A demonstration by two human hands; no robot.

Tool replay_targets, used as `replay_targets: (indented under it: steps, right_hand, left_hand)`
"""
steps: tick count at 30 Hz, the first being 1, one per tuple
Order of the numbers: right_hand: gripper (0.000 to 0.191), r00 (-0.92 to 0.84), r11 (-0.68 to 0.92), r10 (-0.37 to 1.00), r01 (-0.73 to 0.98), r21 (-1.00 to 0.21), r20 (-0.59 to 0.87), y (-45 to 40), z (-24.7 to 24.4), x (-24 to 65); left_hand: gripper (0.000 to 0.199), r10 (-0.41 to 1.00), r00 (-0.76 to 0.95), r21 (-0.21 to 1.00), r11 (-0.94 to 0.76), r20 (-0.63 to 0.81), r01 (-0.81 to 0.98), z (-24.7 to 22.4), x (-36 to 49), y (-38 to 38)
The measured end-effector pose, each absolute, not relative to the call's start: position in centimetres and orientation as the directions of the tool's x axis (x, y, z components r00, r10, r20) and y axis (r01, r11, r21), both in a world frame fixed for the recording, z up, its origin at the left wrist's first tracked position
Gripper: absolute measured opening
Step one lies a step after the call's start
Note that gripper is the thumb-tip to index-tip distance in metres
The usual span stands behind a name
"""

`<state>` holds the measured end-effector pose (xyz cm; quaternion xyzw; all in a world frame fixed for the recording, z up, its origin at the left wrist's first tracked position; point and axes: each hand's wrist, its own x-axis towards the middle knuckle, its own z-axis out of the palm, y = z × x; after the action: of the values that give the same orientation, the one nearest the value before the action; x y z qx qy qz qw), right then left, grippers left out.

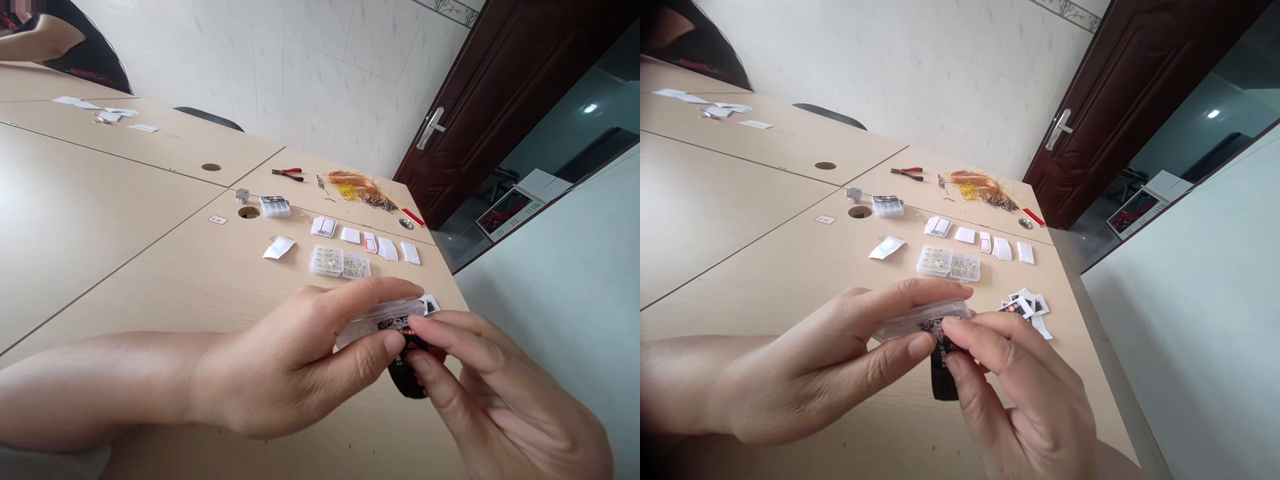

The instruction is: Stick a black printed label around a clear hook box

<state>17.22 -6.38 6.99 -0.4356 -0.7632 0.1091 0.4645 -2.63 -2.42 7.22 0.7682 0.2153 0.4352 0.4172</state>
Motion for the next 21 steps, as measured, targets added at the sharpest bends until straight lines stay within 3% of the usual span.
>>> replay_targets:
  steps: [21]
  right_hand:
    - [0.030, -0.177, 0.617, 0.746, 0.545, -0.568, 0.641, -6.44, 6.47, 17.25]
  left_hand:
    - [0.027, 0.680, 0.501, 0.788, -0.616, 0.535, -0.005, 6.38, -2.64, -2.36]
